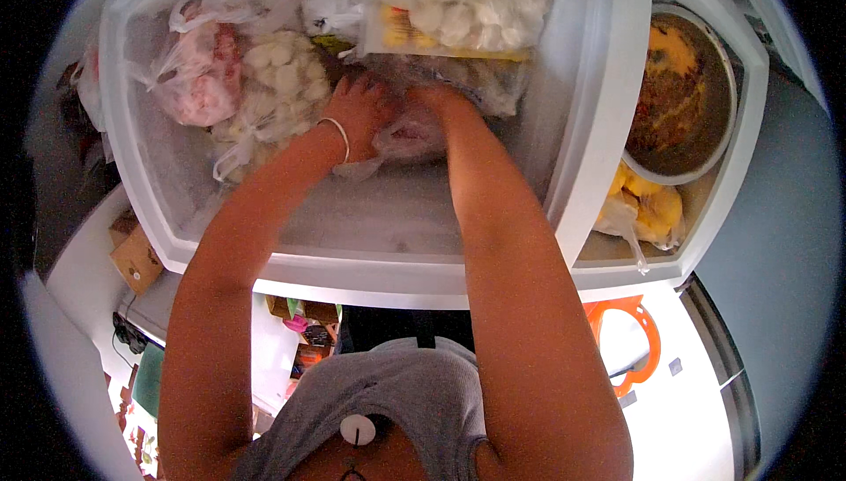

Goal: The person opens a chest freezer and rummages through various frozen items in plastic bags. They retrieve a bag of yellow fruit and a bag of meat, then place the items on a nearby table.

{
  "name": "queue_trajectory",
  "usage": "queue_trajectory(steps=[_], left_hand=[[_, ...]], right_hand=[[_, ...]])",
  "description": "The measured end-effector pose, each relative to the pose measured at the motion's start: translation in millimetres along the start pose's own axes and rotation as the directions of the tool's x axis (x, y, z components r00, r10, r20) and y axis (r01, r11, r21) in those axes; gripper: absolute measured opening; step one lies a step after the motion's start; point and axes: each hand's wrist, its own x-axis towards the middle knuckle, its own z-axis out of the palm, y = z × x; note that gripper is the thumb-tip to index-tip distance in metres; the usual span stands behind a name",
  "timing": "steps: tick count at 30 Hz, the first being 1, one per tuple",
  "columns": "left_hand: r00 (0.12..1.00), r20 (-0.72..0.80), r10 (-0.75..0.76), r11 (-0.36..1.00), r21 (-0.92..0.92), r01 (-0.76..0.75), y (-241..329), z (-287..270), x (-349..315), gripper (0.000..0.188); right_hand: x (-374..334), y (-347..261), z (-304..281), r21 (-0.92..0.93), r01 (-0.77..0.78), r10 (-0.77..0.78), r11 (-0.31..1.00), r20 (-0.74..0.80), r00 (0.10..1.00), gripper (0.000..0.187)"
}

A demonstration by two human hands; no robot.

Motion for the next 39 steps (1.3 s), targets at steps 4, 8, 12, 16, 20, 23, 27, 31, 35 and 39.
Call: queue_trajectory(steps=[4, 8, 12, 16, 20, 23, 27, 31, 35, 39], left_hand=[[0.972, 0.162, -0.168, 0.979, -0.091, 0.184, -3.3, 34.5, 20.0, 0.063], [0.981, 0.116, -0.157, 0.968, -0.18, 0.176, -11.9, 36.7, 13.6, 0.063], [0.975, 0.083, -0.206, 0.943, -0.248, 0.22, -17.5, 66.8, 17.5, 0.077], [0.962, 0.077, -0.26, 0.923, -0.274, 0.271, -9.2, 49.0, 5.4, 0.078], [0.895, 0.187, -0.406, 0.731, -0.521, 0.441, -11.1, 50.3, 1.8, 0.073], [0.927, 0.029, -0.373, 0.681, -0.67, 0.295, -26.3, 70.0, 4.8, 0.068], [0.956, -0.058, -0.289, 0.787, -0.582, 0.203, -21.5, 33.0, -4.5, 0.054], [0.906, -0.416, 0.079, 0.943, -0.262, -0.203, -0.8, 33.5, -29.8, 0.033], [0.872, -0.054, 0.486, 0.865, -0.115, -0.489, -3.3, 33.6, -41.2, 0.019], [0.858, -0.046, 0.511, 0.851, -0.108, -0.513, -13.5, 20.3, -48.7, 0.012]], right_hand=[[2.3, 22.6, 7.2, 0.242, -0.063, 0.062, 0.968, 0.012, 0.998, 0.038], [-8.0, 20.4, 18.9, 0.609, -0.137, 0.225, 0.781, -0.07, 0.972, 0.049], [-8.0, 16.6, 38.0, 0.012, 0.099, -0.082, 0.995, -0.472, 0.878, 0.052], [-33.1, -18.6, 38.9, -0.065, -0.059, 0.025, 0.996, -0.441, 0.897, 0.056], [-51.8, -41.5, 30.0, 0.07, -0.137, 0.152, 0.988, -0.29, 0.945, 0.059], [-63.0, -50.5, 41.1, 0.053, -0.056, 0.071, 0.997, -0.382, 0.921, 0.059], [-84.0, -54.8, 40.9, 0.413, 0.053, 0.103, 0.909, -0.346, 0.933, 0.054], [-69.7, -29.9, 41.3, 0.696, 0.143, 0.169, 0.704, -0.359, 0.918, 0.041], [-51.5, -5.4, 44.0, 0.694, 0.11, 0.298, 0.712, -0.44, 0.847, 0.034], [-44.4, 15.3, 48.7, 0.694, 0.133, 0.238, 0.707, -0.411, 0.88, 0.033]])
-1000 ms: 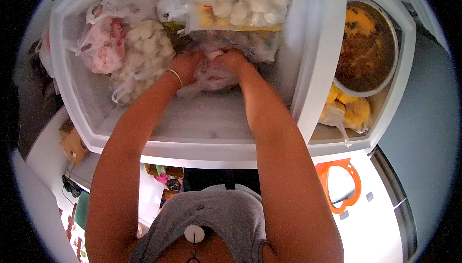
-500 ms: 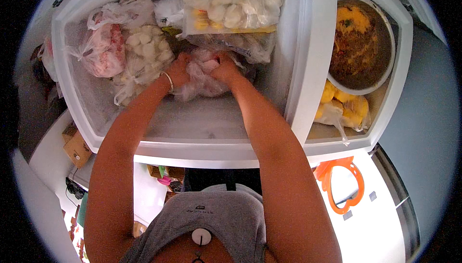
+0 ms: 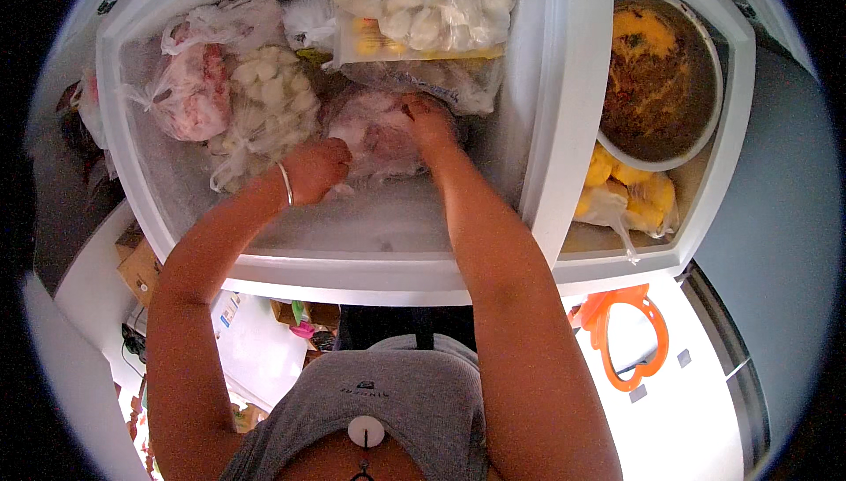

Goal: The person opens a chest freezer and rummages through various frozen items in plastic bags. They retrieve a bag of yellow fruit and a bag of meat, then place the items on a nearby table.

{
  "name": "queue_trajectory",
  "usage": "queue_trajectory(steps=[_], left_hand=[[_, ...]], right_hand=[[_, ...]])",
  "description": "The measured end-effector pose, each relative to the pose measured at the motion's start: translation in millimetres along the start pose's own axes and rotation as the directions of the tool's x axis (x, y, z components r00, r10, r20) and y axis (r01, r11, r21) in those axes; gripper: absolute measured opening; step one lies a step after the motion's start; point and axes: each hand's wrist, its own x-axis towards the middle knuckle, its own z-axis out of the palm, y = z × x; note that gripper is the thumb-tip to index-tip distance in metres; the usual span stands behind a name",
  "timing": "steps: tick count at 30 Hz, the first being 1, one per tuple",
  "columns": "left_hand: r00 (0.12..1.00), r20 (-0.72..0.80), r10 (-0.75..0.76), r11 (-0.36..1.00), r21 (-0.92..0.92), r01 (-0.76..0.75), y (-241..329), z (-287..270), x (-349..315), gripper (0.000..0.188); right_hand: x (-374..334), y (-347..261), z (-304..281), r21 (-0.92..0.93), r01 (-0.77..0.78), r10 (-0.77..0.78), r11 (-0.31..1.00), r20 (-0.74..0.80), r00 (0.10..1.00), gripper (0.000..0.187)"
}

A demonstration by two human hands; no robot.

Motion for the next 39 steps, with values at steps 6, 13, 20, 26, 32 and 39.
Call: queue_trajectory(steps=[6, 13, 20, 26, 32, 39], left_hand=[[0.954, 0.285, -0.093, 0.981, -0.138, 0.136, 20.9, -29.4, -1.6, 0.015], [0.981, 0.154, -0.117, 0.735, -0.651, 0.19, 13.4, -59.4, 20.3, 0.017], [0.757, -0.04, -0.652, 0.751, 0.109, 0.652, -10.4, -17.9, 57.9, 0.024], [0.731, -0.372, -0.572, 0.721, 0.197, 0.665, -9.6, -1.0, 39.2, 0.044], [0.894, -0.235, -0.38, 0.911, 0.07, 0.406, 13.1, 15.7, 75.9, 0.053], [0.903, 0.014, -0.43, 0.902, -0.04, 0.43, 6.5, -7.0, 99.1, 0.061]], right_hand=[[7.5, 5.3, -3.8, -0.381, 0.165, -0.177, 0.91, 0.004, 0.984, 0.048], [-20.0, -23.1, 7.7, -0.45, 0.21, -0.181, 0.868, 0.109, 0.978, 0.061], [-55.7, -49.6, 19.8, -0.549, 0.221, -0.254, 0.806, 0.015, 0.967, 0.072], [-63.2, -58.0, 26.8, -0.583, 0.308, -0.362, 0.752, 0.025, 0.932, 0.071], [-31.4, -22.3, 20.1, -0.518, 0.285, -0.38, 0.807, -0.085, 0.921, 0.046], [-23.6, -21.4, 2.9, -0.428, 0.284, -0.353, 0.858, -0.09, 0.931, 0.027]])
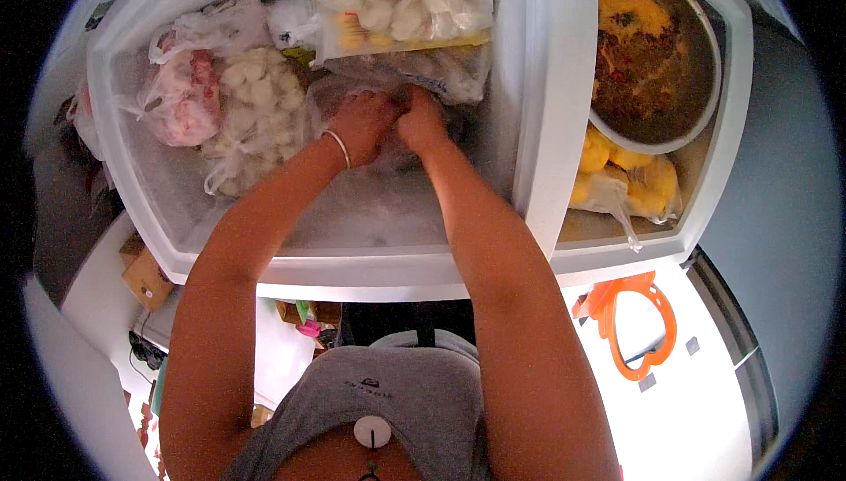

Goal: The person opens a chest freezer and rummages through various frozen items in plastic bags. They retrieve a bag of yellow fruit and a bag of meat, then place the items on a nearby table.

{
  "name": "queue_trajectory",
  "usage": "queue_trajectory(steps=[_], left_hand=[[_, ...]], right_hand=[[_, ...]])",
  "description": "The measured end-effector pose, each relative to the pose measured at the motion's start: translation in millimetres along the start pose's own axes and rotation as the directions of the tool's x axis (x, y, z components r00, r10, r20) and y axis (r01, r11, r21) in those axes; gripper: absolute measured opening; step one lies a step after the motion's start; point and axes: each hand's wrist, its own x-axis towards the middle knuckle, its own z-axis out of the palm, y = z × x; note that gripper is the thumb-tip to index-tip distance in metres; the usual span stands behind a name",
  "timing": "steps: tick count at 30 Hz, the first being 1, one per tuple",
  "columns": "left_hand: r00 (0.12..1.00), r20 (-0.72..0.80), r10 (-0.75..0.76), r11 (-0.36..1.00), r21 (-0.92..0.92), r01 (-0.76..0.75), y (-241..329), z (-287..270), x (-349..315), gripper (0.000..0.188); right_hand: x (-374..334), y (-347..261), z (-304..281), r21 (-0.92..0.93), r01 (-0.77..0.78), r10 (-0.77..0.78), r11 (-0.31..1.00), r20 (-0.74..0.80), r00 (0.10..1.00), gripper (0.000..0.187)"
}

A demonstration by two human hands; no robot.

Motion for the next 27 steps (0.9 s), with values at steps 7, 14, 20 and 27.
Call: queue_trajectory(steps=[7, 14, 20, 27], left_hand=[[0.978, -0.205, 0.035, 0.994, -0.094, -0.055, -1.4, 25.3, -25.3, 0.051], [0.987, -0.156, -0.04, 0.998, -0.054, 0.032, 1.4, 4.0, -52.5, 0.056], [0.98, -0.2, -0.01, 1.0, -0.014, 0.008, -1.8, 3.6, -64.9, 0.052], [0.932, -0.242, 0.269, 0.926, 0.331, -0.181, 11.5, 10.0, -56.5, 0.031]], right_hand=[[-18.7, -49.1, -34.1, -0.268, -0.393, 0.313, 0.88, -0.295, 0.903, 0.033], [-31.4, -48.7, -26.9, -0.169, -0.1, 0.097, 0.981, -0.022, 0.995, 0.055], [-6.1, 2.9, -12.8, 0.19, 0.03, -0.071, 0.981, 0.215, 0.974, 0.081], [0.7, -7.6, -6.3, -0.306, 0.133, -0.114, 0.943, 0.079, 0.99, 0.068]])
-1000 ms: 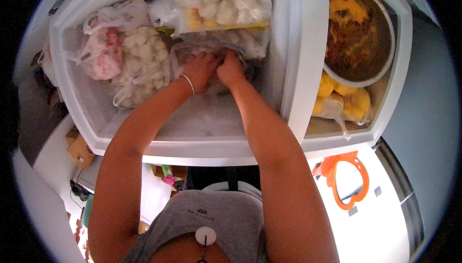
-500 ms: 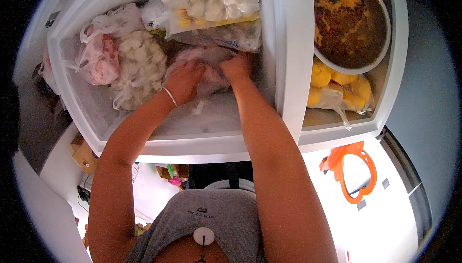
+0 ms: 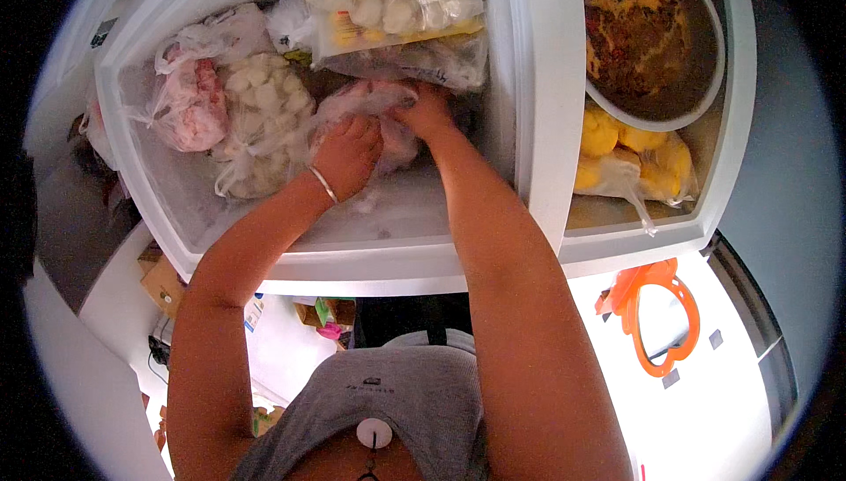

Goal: The person opens a chest freezer and rummages through various frozen items in plastic bags. They retrieve a bag of yellow fruit and a bag of meat, then place the items on a nearby table.

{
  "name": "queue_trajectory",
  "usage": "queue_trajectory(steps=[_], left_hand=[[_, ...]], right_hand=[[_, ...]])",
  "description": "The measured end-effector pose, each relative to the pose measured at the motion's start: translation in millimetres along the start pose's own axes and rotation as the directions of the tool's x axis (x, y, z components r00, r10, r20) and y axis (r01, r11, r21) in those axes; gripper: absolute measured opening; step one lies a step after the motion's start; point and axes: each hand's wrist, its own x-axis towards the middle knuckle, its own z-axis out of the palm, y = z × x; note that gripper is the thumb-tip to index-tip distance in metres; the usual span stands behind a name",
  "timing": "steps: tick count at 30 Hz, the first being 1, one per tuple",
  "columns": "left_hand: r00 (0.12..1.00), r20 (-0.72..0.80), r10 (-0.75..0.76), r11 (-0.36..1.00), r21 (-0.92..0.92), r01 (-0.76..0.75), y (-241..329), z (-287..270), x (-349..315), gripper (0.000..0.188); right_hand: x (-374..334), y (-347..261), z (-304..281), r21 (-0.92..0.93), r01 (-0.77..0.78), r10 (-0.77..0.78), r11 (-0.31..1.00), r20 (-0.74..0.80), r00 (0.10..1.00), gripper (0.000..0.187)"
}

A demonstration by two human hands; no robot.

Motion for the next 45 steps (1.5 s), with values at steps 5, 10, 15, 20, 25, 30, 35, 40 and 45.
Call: queue_trajectory(steps=[5, 10, 15, 20, 25, 30, 35, 40, 45], left_hand=[[0.977, 0.129, -0.168, 0.971, -0.153, 0.186, -2.1, 16.3, 12.5, 0.037], [0.977, 0.098, -0.188, 0.966, -0.16, 0.202, -1.8, 12.8, 20.1, 0.04], [0.969, 0.108, -0.221, 0.944, -0.227, 0.24, -7.4, 4.7, 18.9, 0.038], [0.982, 0.004, -0.189, 0.953, -0.24, 0.184, -11.6, 21.7, 11.7, 0.047], [0.979, -0.043, -0.2, 0.941, -0.288, 0.18, -8.2, 10.1, 3.8, 0.044], [0.915, 0.154, -0.372, 0.859, -0.315, 0.402, -29.0, 18.7, -34.0, 0.051], [0.934, 0.079, -0.349, 0.875, -0.329, 0.355, -26.5, -10.2, -32.7, 0.057], [0.926, 0.189, -0.327, 0.9, -0.235, 0.366, -31.5, 2.6, -30.1, 0.052], [0.938, 0.126, -0.324, 0.834, -0.431, 0.346, -34.3, 30.9, -49.2, 0.053]], right_hand=[[-0.8, -9.0, 4.0, -0.049, -0.029, 0.025, 0.998, -0.088, 0.996, 0.064], [13.4, 26.6, 25.4, 0.196, -0.016, 0.026, 0.98, -0.047, 0.999, 0.072], [15.5, 24.7, 28.2, 0.016, -0.012, 0.013, 1.0, -0.037, 0.999, 0.08], [2.9, -1.9, 21.2, 0.081, -0.199, 0.203, 0.977, -0.049, 0.978, 0.076], [10.3, 15.2, 34.5, 0.298, -0.105, 0.13, 0.949, -0.066, 0.989, 0.073], [11.1, 5.4, 28.2, 0.078, -0.177, 0.183, 0.981, -0.078, 0.98, 0.064], [13.4, -1.3, 23.6, 0.223, -0.219, 0.228, 0.95, -0.016, 0.973, 0.064], [12.9, 23.3, 25.6, 0.082, -0.141, 0.145, 0.987, -0.042, 0.989, 0.056], [-3.7, 21.0, -10.2, -0.43, -0.123, 0.208, 0.894, 0.158, 0.965, 0.04]])
